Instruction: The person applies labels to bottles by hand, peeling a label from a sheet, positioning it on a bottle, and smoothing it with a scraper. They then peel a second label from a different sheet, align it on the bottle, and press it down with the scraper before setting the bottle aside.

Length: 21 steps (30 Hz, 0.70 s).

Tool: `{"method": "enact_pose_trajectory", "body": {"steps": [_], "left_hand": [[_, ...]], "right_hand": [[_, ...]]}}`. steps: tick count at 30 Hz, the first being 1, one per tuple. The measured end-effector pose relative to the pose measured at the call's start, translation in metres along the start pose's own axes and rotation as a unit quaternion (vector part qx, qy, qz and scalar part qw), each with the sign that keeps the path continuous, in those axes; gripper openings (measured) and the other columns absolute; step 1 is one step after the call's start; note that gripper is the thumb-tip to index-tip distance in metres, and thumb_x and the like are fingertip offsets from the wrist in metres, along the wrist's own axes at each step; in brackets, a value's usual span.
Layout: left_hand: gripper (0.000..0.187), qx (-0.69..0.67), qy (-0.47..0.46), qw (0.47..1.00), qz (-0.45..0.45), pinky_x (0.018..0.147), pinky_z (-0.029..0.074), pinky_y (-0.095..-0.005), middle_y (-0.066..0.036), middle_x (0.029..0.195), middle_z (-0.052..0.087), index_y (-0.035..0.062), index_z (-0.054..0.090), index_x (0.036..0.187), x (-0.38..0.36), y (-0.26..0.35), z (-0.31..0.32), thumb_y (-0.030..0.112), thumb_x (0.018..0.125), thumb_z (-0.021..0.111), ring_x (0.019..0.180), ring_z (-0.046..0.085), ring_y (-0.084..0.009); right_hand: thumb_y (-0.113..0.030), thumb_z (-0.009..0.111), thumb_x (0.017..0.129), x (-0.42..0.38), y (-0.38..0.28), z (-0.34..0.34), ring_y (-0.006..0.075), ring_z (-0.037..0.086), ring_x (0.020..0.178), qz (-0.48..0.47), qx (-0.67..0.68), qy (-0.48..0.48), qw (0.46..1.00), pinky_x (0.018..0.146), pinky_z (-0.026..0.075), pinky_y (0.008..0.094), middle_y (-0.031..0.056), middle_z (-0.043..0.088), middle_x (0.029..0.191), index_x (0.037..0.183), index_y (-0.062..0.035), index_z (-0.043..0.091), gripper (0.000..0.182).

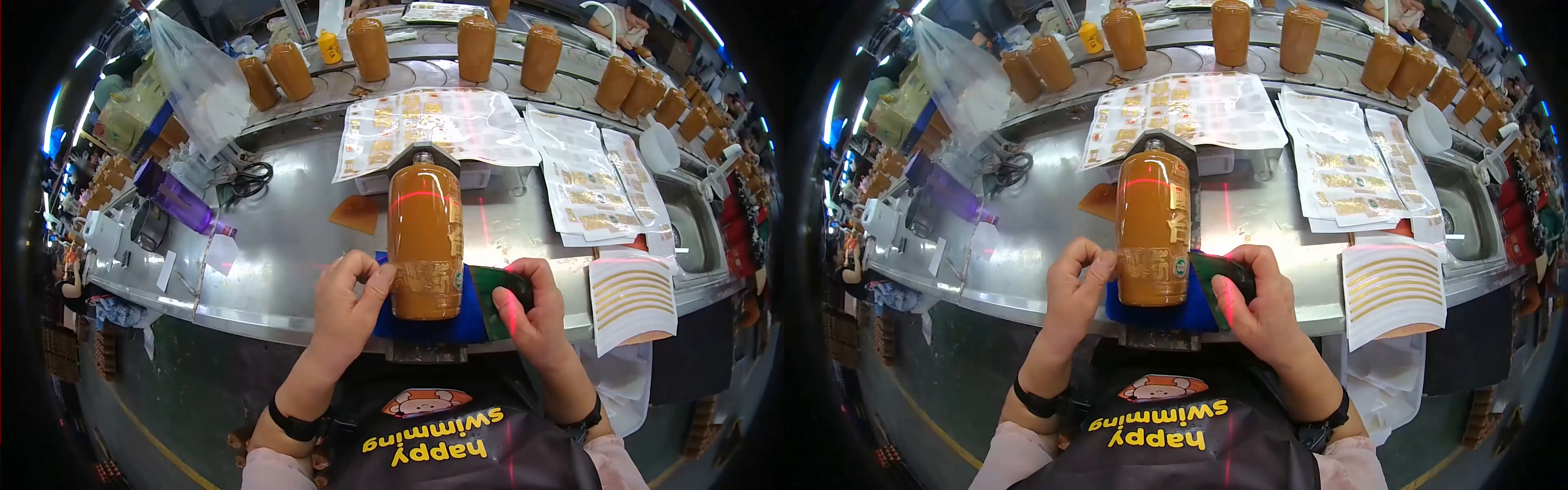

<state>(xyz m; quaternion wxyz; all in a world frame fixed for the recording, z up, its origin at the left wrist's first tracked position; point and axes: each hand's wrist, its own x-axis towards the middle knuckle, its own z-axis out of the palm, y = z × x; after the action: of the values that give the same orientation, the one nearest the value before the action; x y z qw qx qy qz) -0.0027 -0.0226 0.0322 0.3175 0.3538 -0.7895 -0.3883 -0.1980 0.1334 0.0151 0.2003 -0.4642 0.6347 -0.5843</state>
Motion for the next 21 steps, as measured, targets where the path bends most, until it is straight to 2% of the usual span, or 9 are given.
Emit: {"method": "enact_pose_trajectory", "body": {"steps": [2,4,8,9,13,16,17,20,21], "left_hand": [[0.018,0.037,0.040,0.998,0.014,0.084,0.042,-0.0388,-0.005,0.069,0.056,0.0047,0.060,0.091,-0.004,0.000,0.002,0.021,0.090,0.065,0.090,0.054,-0.0258],[0.023,0.159,0.081,0.967,0.182,0.093,0.037,-0.0441,-0.004,0.076,0.060,0.0093,0.063,0.104,-0.011,0.018,0.000,0.024,0.088,0.067,0.103,0.052,-0.0263],[0.046,0.314,-0.023,0.880,0.355,0.106,0.025,-0.0532,-0.004,0.093,0.064,0.0176,0.063,0.127,-0.027,0.025,0.023,0.030,0.083,0.069,0.121,0.049,-0.0286],[0.049,0.318,-0.024,0.870,0.375,0.111,0.018,-0.0545,-0.009,0.120,0.064,0.0080,0.060,0.129,-0.026,0.015,0.021,0.035,0.089,0.064,0.130,0.044,-0.0349],[0.060,0.313,0.021,0.895,0.317,0.111,0.019,-0.0549,-0.015,0.132,0.059,0.0010,0.052,0.135,-0.029,0.001,0.016,0.041,0.090,0.062,0.130,0.043,-0.0363],[0.069,0.259,0.055,0.923,0.278,0.109,0.020,-0.0541,-0.013,0.133,0.057,0.0018,0.049,0.139,-0.029,-0.009,0.017,0.041,0.085,0.068,0.127,0.045,-0.0346],[0.074,0.256,0.044,0.928,0.266,0.109,0.022,-0.0538,-0.016,0.137,0.054,-0.0016,0.044,0.141,-0.029,-0.010,0.016,0.042,0.085,0.068,0.128,0.044,-0.0362],[0.075,0.255,0.036,0.930,0.262,0.109,0.025,-0.0534,-0.021,0.138,0.051,-0.0066,0.042,0.140,-0.030,-0.017,0.016,0.046,0.090,0.061,0.131,0.041,-0.0401],[0.076,0.236,0.039,0.937,0.255,0.108,0.025,-0.0538,-0.020,0.138,0.052,-0.0060,0.042,0.141,-0.030,-0.020,0.017,0.045,0.089,0.064,0.131,0.042,-0.0395]], "right_hand": [[-0.007,0.065,0.089,0.000,0.001,-0.001,0.0105,0.060,0.062,-0.007,-0.004,0.004,1.000,0.057,0.048,0.0264,0.0062,0.063,0.073,0.108,-0.0020,0.050,0.025],[-0.007,0.065,0.089,0.001,0.003,-0.002,0.0108,0.060,0.062,-0.021,-0.011,0.010,1.000,0.057,0.048,0.0265,0.0064,0.063,0.074,0.108,-0.0019,0.050,0.024],[-0.007,0.065,0.089,0.002,0.002,-0.002,0.0122,0.060,0.064,-0.006,-0.010,0.006,1.000,0.058,0.048,0.0271,0.0072,0.063,0.075,0.108,-0.0017,0.050,0.025],[-0.007,0.065,0.089,0.001,-0.001,-0.003,0.0125,0.061,0.064,0.003,-0.008,0.003,1.000,0.058,0.048,0.0272,0.0076,0.064,0.076,0.108,-0.0017,0.051,0.025],[-0.007,0.066,0.088,0.006,-0.004,-0.009,0.0136,0.062,0.069,-0.013,-0.033,-0.001,0.999,0.062,0.049,0.0278,0.0087,0.065,0.080,0.108,-0.0020,0.055,0.024],[-0.006,0.067,0.087,0.027,-0.024,-0.005,0.0153,0.064,0.074,-0.048,0.021,-0.113,0.992,0.065,0.050,0.0286,0.0100,0.066,0.086,0.108,-0.0022,0.058,0.023],[-0.005,0.068,0.086,0.035,-0.030,-0.001,0.0212,0.066,0.077,-0.090,0.007,-0.143,0.986,0.067,0.051,0.0310,0.0127,0.066,0.089,0.109,-0.0019,0.059,0.024],[-0.006,0.068,0.085,0.068,-0.018,0.007,0.0286,0.066,0.076,-0.176,-0.088,-0.091,0.976,0.067,0.052,0.0339,0.0159,0.065,0.089,0.108,-0.0013,0.059,0.025],[-0.009,0.069,0.084,0.076,-0.020,0.003,0.0332,0.065,0.078,-0.161,-0.137,-0.047,0.976,0.068,0.052,0.0367,0.0174,0.064,0.089,0.107,-0.0019,0.060,0.026]]}}
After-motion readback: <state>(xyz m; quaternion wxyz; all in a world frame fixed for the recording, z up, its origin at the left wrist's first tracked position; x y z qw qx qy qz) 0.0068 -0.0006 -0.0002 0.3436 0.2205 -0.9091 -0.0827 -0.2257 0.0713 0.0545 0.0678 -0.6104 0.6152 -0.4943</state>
